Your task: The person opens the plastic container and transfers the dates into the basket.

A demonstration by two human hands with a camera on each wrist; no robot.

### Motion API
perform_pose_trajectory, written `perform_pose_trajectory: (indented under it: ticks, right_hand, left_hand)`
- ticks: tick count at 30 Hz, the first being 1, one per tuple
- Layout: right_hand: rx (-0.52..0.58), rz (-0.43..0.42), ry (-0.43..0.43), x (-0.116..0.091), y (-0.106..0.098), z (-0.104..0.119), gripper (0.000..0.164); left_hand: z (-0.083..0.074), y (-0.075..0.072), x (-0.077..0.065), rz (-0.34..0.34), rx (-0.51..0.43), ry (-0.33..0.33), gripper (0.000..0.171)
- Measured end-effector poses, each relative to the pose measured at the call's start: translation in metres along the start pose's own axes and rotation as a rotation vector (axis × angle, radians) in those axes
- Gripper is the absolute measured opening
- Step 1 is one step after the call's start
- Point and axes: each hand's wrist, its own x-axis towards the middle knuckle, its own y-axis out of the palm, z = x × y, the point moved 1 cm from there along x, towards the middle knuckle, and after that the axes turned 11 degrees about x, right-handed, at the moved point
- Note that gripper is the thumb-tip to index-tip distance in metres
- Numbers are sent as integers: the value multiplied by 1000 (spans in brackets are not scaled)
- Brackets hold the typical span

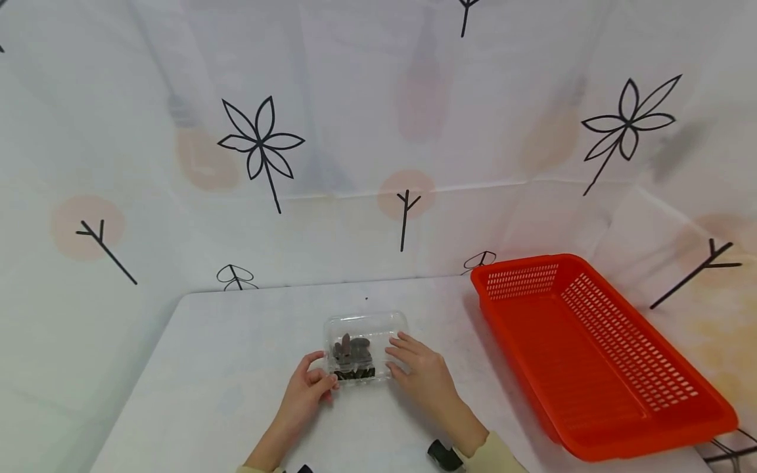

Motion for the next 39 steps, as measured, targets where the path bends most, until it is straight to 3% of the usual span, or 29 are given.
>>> perform_pose_trajectory:
  ticks: [7,11,15,22,28,34,39]
  right_hand:
    - [-26,29,-39,1,-4,-2,38]
    - [8,44,-31,3,-6,-1,41]
    - [14,78,-4,4,-8,-1,41]
    - [26,145,82,8,-13,-3,38]
    - [165,114,202,10,-22,-10,34]
    - [167,121,125,9,-21,-8,38]
    - [132,-7,66,10,-19,-8,50]
  left_hand:
    - [0,-2,5,-17,186,128,79]
    - [1,-1,7,-24,294,174,73]
    - [1,1,7,-24,281,169,63]
    - [-4,0,6,-6,241,161,62]
    - [-6,-2,7,13,221,146,65]
    - [-5,-1,6,21,205,153,68]
    - [-4,1,8,46,185,150,72]
